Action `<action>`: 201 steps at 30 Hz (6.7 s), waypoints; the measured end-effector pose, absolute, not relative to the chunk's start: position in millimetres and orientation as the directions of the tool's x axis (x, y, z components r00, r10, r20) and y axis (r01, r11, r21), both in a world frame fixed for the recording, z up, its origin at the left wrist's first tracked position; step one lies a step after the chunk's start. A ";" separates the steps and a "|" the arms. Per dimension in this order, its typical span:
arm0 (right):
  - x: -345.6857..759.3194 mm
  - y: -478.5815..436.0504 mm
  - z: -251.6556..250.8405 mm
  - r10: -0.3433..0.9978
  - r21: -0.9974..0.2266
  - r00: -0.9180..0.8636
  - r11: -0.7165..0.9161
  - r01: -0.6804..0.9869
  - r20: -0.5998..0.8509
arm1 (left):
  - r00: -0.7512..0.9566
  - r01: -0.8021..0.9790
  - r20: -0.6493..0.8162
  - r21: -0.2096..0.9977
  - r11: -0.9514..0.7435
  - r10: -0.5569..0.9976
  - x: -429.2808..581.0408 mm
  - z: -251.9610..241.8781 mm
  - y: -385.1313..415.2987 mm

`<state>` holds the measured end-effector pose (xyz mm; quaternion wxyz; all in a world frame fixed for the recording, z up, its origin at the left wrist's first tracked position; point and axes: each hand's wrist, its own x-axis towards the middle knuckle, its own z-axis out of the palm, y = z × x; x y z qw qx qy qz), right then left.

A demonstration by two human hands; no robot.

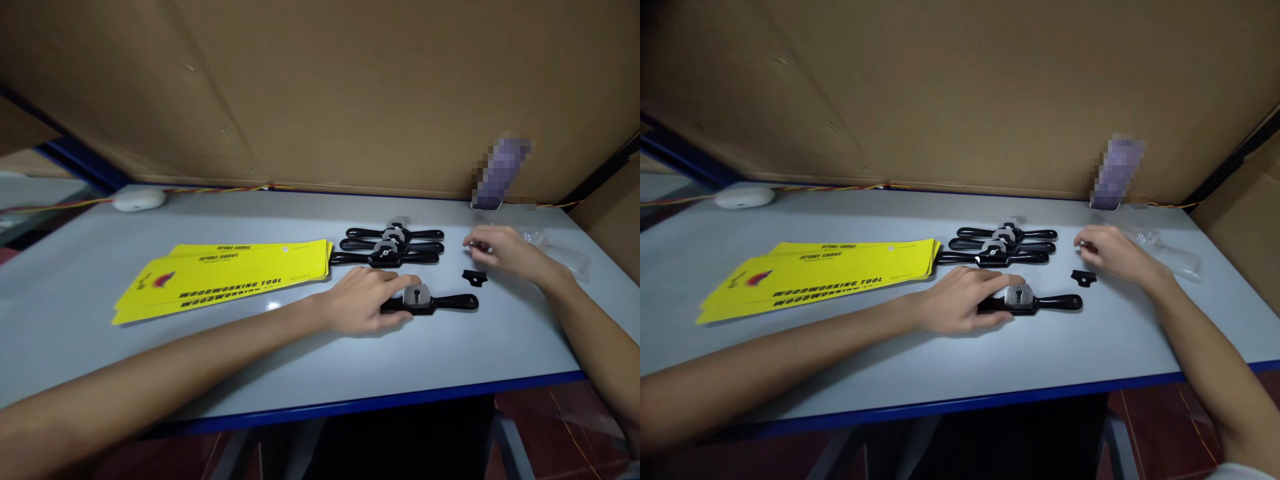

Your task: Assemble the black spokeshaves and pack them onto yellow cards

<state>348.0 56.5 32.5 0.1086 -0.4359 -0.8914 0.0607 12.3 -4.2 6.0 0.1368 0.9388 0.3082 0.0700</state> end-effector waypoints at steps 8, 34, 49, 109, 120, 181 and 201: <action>341.5 44.7 56.0 0.841 -0.271 -0.538 0.505 0.819 -0.057 | 0.790 0.562 0.056 0.330 -0.758 0.610 12.6 6.9 -3.9; 243.2 -17.2 9.8 0.515 -0.135 -0.742 0.849 0.512 0.429 | 0.761 0.592 0.096 0.303 -0.747 0.642 19.3 6.1 -3.3; 250.5 -13.3 5.8 0.376 0.092 -0.830 0.889 0.448 0.411 | 0.766 0.567 0.121 0.336 -0.752 0.631 16.5 5.0 -1.8; 265.0 -9.3 25.3 0.439 -0.393 -0.737 0.884 0.254 0.513 | 0.769 0.549 0.157 0.334 -0.766 0.620 13.6 0.0 -0.8; 265.3 -7.5 24.9 0.492 -0.417 -0.693 0.860 0.294 0.526 | 0.769 0.550 0.160 0.326 -0.769 0.618 14.7 -0.1 -0.8; 257.6 -14.2 13.3 0.352 -0.221 -0.837 0.934 0.282 0.420 | 0.760 0.556 0.147 0.359 -0.750 0.633 15.7 3.4 -1.3; 250.9 -8.4 17.7 0.641 -0.512 -0.692 0.739 0.438 0.332 | 0.746 0.569 0.127 0.388 -0.725 0.654 14.7 3.0 -0.1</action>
